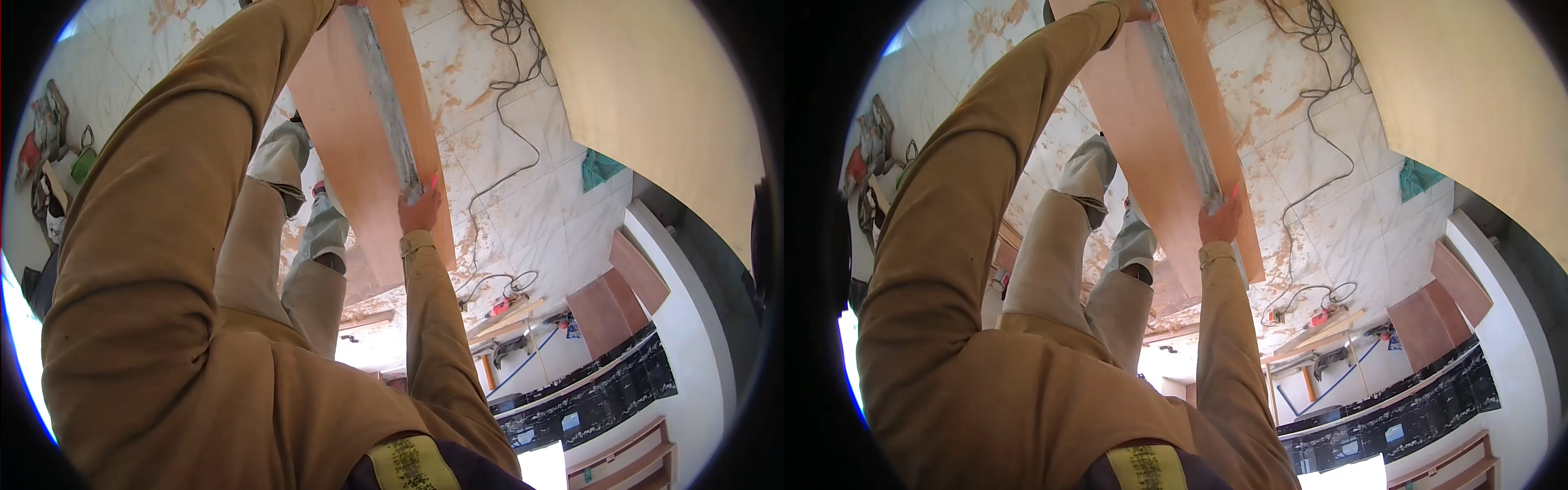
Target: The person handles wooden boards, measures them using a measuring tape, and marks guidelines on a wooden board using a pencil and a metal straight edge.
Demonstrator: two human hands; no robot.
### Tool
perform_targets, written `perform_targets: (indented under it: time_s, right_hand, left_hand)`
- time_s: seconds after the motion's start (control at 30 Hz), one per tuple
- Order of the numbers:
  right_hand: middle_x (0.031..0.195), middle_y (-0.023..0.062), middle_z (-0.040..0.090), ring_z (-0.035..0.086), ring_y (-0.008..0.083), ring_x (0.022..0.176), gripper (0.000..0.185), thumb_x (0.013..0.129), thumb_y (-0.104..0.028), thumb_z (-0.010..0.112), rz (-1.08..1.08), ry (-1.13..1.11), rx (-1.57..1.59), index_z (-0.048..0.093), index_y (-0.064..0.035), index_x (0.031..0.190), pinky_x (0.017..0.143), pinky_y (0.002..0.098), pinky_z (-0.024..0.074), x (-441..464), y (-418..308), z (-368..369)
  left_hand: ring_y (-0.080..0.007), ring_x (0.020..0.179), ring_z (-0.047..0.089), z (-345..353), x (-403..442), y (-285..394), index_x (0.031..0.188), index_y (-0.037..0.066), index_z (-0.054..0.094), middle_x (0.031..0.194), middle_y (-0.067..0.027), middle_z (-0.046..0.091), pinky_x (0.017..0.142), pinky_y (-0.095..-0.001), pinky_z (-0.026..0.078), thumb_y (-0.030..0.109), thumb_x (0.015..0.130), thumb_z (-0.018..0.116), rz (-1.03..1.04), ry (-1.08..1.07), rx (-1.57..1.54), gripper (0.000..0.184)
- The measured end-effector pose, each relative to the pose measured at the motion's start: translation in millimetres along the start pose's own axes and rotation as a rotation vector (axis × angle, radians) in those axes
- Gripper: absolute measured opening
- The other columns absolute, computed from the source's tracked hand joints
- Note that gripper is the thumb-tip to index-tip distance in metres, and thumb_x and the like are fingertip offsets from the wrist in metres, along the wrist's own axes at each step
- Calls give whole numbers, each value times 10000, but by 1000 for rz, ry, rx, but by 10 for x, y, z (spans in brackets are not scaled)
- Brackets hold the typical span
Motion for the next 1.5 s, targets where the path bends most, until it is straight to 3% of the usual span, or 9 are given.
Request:
perform_targets:
  time_s: [0.23, 0.43, 0.6, 0.8, 1.0, 1.07, 1.17, 1.2, 1.5]
  right_hand:
    - [1180, 211, 596, 590, 369, 1086, 435, 839, -201, 732, -96, 84, 339, 598, 13, 1194, 926, 440, 493, -519, 242, -298]
    - [1003, 142, 719, 686, 215, 889, 367, 924, -317, 696, 289, -1024, 141, 715, -14, 1131, 887, 333, 521, -3265, 201, -809]
    - [1015, 132, 716, 682, 203, 896, 372, 923, -302, 691, 557, -1176, 377, 706, -7, 1148, 883, 330, 522, -4403, 152, -1089]
    - [1028, 120, 713, 677, 188, 904, 380, 922, -285, 685, 696, -1155, 547, 696, 2, 1170, 880, 326, 523, -4827, 372, -1617]
    - [908, 57, 681, 626, 124, 854, 400, 893, -101, 671, 766, -598, 878, 612, 52, 1258, 783, 244, 510, -3537, 519, -2070]
    - [1087, 113, 575, 575, 168, 910, 561, 827, -98, 711, 182, -435, 556, 521, 50, 1333, 793, 307, 507, -2650, 474, -1931]
    - [1174, 243, 473, 554, 378, 1008, 779, 780, -180, 769, -173, -244, 220, 379, 37, 1418, 857, 432, 501, -1412, -66, -1618]
    - [1199, 255, 464, 553, 403, 1046, 816, 767, -203, 783, -295, -190, 219, 359, 32, 1424, 879, 450, 501, -1090, -221, -1540]
    - [1145, 146, 551, 615, 279, 965, 579, 775, -181, 751, -390, -461, 293, 507, -36, 1280, 830, 375, 512, -40, -796, -1737]
  left_hand:
    - [-463, 1472, 211, -41, 110, 84, 1559, 22, 109, 1626, -212, 104, 1122, -635, 300, 492, 746, 804, 26, -63, 263, 1168]
    - [-466, 1485, 173, -253, -13, 147, 1572, 35, -58, 1648, -182, -113, 1084, -691, 330, 492, 729, 842, -180, -181, 8, 1316]
    - [-467, 1489, 157, -109, 63, 47, 1571, 36, -71, 1646, -203, -97, 1112, -677, 292, 495, 733, 839, -145, -136, 10, 1319]
    - [-478, 1468, 193, 104, 167, -41, 1529, 42, 318, 1562, -266, 308, 1094, -774, 137, 495, 799, 712, 163, 2, 338, 945]
    - [-481, 1414, 309, 259, -472, 171, 1523, 8, 213, 1629, -200, 78, 1120, -642, 288, 364, 830, 755, 202, 314, 126, 949]
    - [-397, 1319, 457, 1122, -823, 167, 1375, 90, 477, 1430, -217, 465, 1079, -458, 401, 295, 874, 688, 498, 315, -290, 581]
    - [-293, 974, 695, 1240, -2527, 666, 1115, -14, 675, 1020, -164, 725, 872, -393, 545, 278, 878, 718, 506, -683, -890, 379]
    - [-227, 1072, 659, 1049, -2955, 767, 1259, 19, 639, 1244, -147, 667, 947, -359, 520, 265, 896, 719, 428, -959, -892, 445]
    - [-163, 976, 623, 961, -2788, 540, 1035, 29, 636, 1012, -66, 627, 945, -337, 494, 279, 904, 704, 69, -1144, -1282, 291]
Point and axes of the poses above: each hand's wrist, its own x-axis towards the middle knuckle, its own z-axis out of the palm, y = z × x, the point moved 1 cm from there along x, towards the middle knuckle
